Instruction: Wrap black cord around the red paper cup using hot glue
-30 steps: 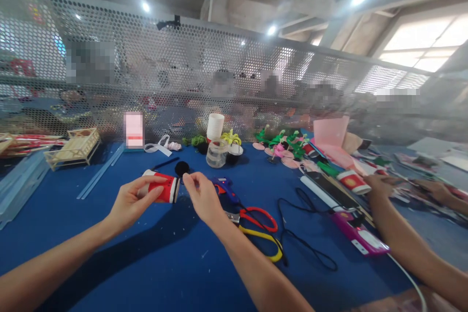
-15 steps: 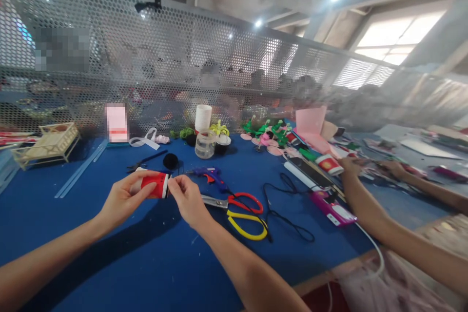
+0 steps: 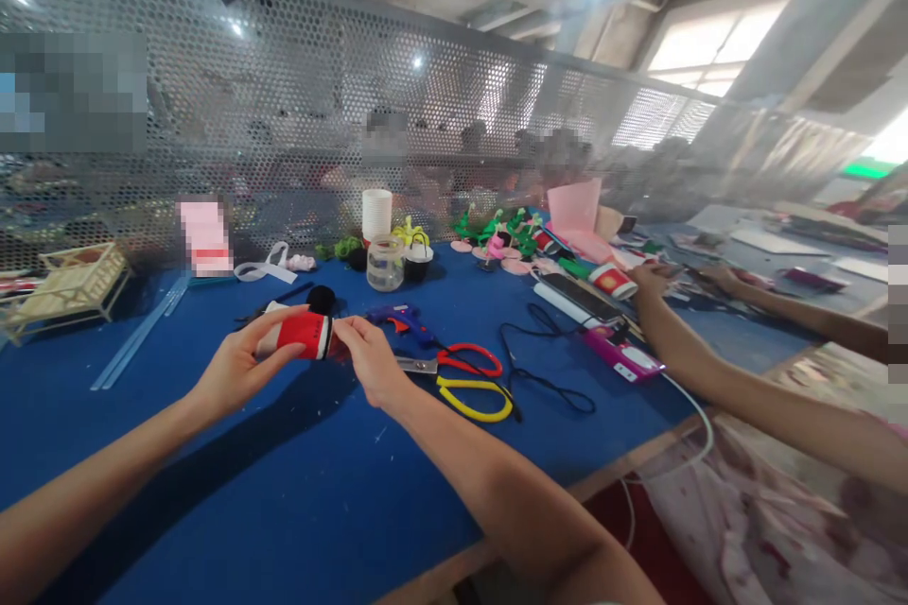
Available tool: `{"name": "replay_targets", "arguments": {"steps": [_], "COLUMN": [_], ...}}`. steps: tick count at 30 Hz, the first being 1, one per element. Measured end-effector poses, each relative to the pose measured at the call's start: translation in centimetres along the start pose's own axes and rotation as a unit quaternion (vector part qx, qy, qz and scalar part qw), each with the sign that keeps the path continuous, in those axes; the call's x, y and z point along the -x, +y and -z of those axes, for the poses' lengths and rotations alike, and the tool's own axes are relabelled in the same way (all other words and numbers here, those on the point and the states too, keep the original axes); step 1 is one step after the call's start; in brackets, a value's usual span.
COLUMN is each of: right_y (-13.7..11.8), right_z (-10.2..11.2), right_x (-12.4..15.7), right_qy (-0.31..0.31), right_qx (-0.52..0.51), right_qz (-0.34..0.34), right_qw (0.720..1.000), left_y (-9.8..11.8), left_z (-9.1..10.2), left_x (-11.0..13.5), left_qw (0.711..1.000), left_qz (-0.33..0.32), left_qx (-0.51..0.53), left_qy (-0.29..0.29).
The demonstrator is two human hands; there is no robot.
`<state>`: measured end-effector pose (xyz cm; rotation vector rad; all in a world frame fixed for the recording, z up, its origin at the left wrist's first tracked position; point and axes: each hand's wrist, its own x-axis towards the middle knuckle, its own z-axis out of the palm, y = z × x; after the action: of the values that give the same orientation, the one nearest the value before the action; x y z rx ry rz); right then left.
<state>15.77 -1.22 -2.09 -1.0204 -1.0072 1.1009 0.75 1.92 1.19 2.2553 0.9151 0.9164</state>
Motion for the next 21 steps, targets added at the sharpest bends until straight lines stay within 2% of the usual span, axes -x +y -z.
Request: {"name": "replay_targets", "arguments": {"steps": [4, 7, 10, 13, 15, 17, 19, 21], "right_y": [0.0, 0.1, -0.1, -0.3, -0.4, -0.4, -0.3, -0.1], "right_z": [0.1, 0.1, -0.1, -0.2, -0.3, -0.3, -0.2, 0.1], "right_x": [-0.1, -0.1, 0.3, 1.1, 1.7, 2.0, 1.8, 1.4], "right_qy": [0.004, 0.014, 0.02, -0.007, -0.043, -0.068, -0.041, 0.02], "right_qx": [0.0, 0.01, 0.031, 0.092, 0.165, 0.231, 0.254, 0.243], "right_qz": [0.008, 0.026, 0.048, 0.092, 0.144, 0.185, 0.19, 0.184], "right_qw": [1.0, 1.0, 0.998, 0.991, 0.975, 0.953, 0.947, 0.952], "left_y": [-0.2, 0.1, 0.3, 0.2, 0.0, -0.2, -0.3, -0.4], "left_z": [0.1, 0.3, 0.6, 0.8, 0.8, 0.8, 0.6, 0.5], "left_x": [0.0, -0.3, -0.7, -1.0, -1.0, -0.9, -0.9, -0.8], "left_qw": [1.0, 0.999, 0.987, 0.949, 0.928, 0.92, 0.921, 0.926], "left_qz": [-0.028, -0.019, 0.045, 0.13, 0.173, 0.189, 0.183, 0.173], "left_qx": [-0.01, 0.031, 0.157, 0.285, 0.327, 0.341, 0.34, 0.332], "left_qy": [-0.004, -0.008, -0.012, -0.025, -0.039, -0.049, -0.051, -0.052]}}
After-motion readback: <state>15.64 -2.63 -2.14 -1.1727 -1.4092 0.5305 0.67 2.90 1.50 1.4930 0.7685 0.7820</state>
